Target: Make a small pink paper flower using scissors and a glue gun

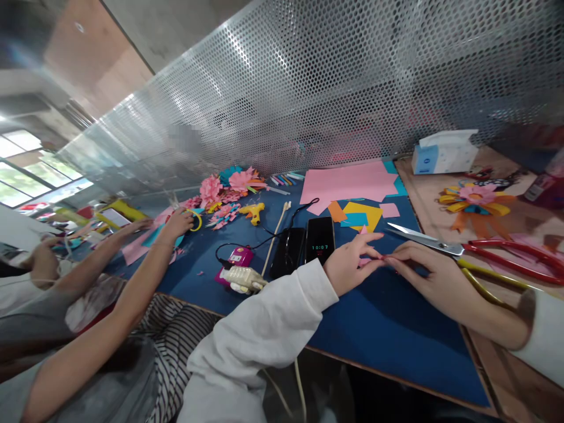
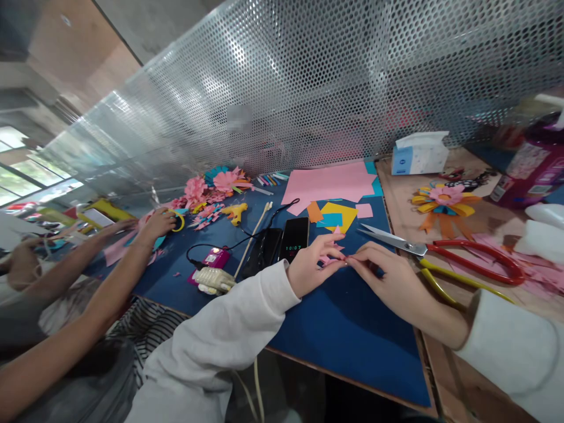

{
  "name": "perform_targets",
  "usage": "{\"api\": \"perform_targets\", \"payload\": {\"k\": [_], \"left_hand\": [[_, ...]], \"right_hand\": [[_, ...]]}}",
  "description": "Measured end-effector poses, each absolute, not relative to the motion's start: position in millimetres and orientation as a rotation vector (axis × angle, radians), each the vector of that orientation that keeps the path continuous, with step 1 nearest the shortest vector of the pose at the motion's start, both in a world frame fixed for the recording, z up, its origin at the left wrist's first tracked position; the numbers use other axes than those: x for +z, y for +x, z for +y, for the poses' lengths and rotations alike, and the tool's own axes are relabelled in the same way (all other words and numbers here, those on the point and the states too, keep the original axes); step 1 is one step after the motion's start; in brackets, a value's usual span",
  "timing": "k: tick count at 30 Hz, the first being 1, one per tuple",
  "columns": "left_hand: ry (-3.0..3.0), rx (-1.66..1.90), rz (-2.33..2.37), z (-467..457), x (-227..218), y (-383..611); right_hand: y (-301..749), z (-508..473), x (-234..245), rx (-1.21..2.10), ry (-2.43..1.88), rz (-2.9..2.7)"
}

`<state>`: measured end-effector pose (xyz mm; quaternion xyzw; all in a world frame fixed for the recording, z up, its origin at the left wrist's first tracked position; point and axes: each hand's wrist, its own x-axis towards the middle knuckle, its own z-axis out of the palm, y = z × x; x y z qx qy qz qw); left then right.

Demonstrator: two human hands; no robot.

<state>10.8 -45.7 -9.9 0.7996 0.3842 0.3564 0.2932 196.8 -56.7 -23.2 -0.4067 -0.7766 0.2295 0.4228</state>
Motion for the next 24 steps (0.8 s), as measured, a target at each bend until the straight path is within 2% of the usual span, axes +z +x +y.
{"api": "perform_targets", "payload": {"k": [4,7,14,20,24], "left_hand": [[2.275,0.921,1.211,-32.9,-7.4,3.4],[2.416,0.763,1.435,-23.5,-10.2,-2.2],[2.446,0.566,1.692,-22.4,-15.1,-3.6],[2.341,0.642,1.666,-22.0,-12.7,-1.9],[2.053,0.913,1.436,-21.3,-12.0,-0.6]], "right_hand": [[197.1,-52.6,-25.1,0.705,-1.102,-1.826],[197.2,-50.3,-26.3,0.824,-1.16,-1.749],[197.2,-50.7,-26.9,0.893,-1.213,-1.739],[196.1,-49.7,-25.9,0.982,-1.284,-1.669],[194.8,-48.8,-24.3,1.011,-1.25,-1.641]]}}
